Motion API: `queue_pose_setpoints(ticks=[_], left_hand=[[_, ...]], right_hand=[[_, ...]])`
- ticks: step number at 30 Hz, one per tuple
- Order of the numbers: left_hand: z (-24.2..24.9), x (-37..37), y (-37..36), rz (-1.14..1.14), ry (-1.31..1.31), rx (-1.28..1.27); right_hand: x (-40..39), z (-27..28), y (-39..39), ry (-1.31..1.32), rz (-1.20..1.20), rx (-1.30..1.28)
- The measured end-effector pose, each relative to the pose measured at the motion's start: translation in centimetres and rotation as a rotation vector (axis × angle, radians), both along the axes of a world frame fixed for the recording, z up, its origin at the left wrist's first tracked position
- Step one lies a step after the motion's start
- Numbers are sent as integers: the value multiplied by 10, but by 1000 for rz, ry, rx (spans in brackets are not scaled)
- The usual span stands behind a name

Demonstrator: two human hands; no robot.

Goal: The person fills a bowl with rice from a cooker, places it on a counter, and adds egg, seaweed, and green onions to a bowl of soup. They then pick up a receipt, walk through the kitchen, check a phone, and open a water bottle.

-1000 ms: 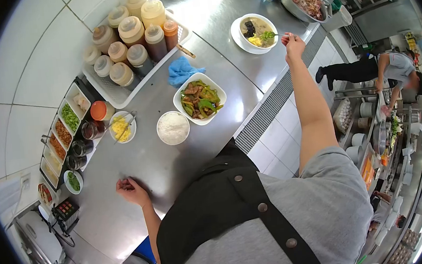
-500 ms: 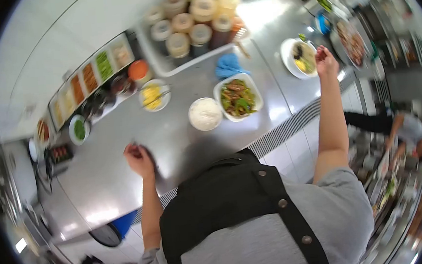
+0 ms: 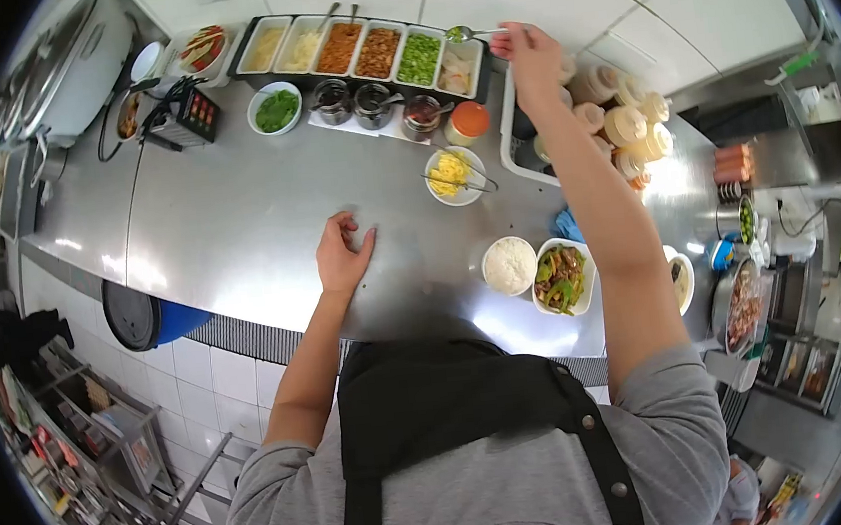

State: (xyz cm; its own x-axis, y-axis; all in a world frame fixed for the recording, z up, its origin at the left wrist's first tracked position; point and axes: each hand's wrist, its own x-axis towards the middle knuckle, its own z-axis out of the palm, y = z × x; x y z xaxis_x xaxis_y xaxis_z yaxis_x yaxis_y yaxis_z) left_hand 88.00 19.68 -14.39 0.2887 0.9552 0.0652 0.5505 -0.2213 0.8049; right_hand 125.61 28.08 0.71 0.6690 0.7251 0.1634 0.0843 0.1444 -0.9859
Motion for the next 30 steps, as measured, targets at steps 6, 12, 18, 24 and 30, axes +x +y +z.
queue_pose_setpoints(ticks=[6, 12, 18, 24, 30], left_hand=[[-4, -4, 4, -11, -36, 1], [-4, -4, 8, -2, -39, 1], [-4, -4, 11, -15, -37, 22], [-4, -4, 13, -15, -35, 21], [-4, -3, 14, -22, -21, 17]], right_hand=[[-21, -38, 81, -1014, 121, -7], [-44, -53, 129, -664, 145, -78], [-38, -75, 150, -482, 239, -189], [-15, -74, 149, -229, 235, -140], [-20, -90, 149, 257, 188, -223]])
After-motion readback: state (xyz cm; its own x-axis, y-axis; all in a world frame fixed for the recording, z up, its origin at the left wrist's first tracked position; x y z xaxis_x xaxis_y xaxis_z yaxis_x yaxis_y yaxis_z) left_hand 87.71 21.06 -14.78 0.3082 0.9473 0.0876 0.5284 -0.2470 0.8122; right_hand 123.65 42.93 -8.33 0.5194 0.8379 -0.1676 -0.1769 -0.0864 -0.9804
